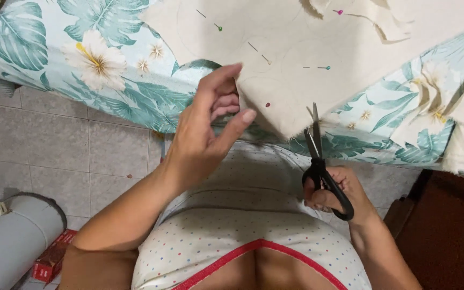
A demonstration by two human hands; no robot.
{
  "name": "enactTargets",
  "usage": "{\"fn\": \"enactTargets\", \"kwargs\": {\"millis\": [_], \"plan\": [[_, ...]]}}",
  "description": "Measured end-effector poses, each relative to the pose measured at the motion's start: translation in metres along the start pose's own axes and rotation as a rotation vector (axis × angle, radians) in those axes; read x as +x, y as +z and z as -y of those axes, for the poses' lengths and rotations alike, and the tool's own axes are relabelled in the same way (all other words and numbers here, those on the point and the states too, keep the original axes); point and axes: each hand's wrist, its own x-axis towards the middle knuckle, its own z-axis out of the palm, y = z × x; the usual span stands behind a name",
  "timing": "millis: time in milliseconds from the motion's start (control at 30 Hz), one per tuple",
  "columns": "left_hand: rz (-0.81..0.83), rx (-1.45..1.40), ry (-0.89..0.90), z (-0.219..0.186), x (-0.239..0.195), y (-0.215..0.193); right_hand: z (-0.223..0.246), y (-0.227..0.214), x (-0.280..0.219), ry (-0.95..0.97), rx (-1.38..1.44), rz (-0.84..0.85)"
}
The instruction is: Cutting circular and irregular shapes from white fabric using scissors on a table
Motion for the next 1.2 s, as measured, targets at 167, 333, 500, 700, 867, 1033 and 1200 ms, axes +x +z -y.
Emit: {"fn": "enactTargets", "kwargs": {"millis": [167, 333, 500, 700, 867, 1033, 1200], "plan": [[0.063, 0.038, -0.133, -0.018, 0.02, -0.009, -0.006, -0.003, -0.002, 0.083, 0.003, -0.001], [0.019, 0.133, -0.033, 0.002, 0.021, -0.005, 0.0, 0.003, 0.002, 0.141, -0.095, 0.0], [0.07, 0.076, -0.139, 0.009, 0.013, -0.001, -0.003, 0.002, 0.005, 0.052, -0.055, 0.012], [0.067, 0.025, -0.134, 0.01, 0.014, 0.006, 0.013, 0.016, 0.017, 0.032, -0.145, -0.002], [0.072, -0.155, -0.162, 0.003, 0.019, 0.01, 0.016, 0.019, 0.018, -0.012, -0.13, 0.041], [0.068, -0.173, -0.144, 0.011, 0.018, 0.01, 0.018, 0.021, 0.021, 0.016, -0.096, 0.033], [0.072, -0.179, -0.134, 0.011, 0.017, 0.009, 0.004, 0.014, 0.016, 0.084, -0.012, 0.001]]}}
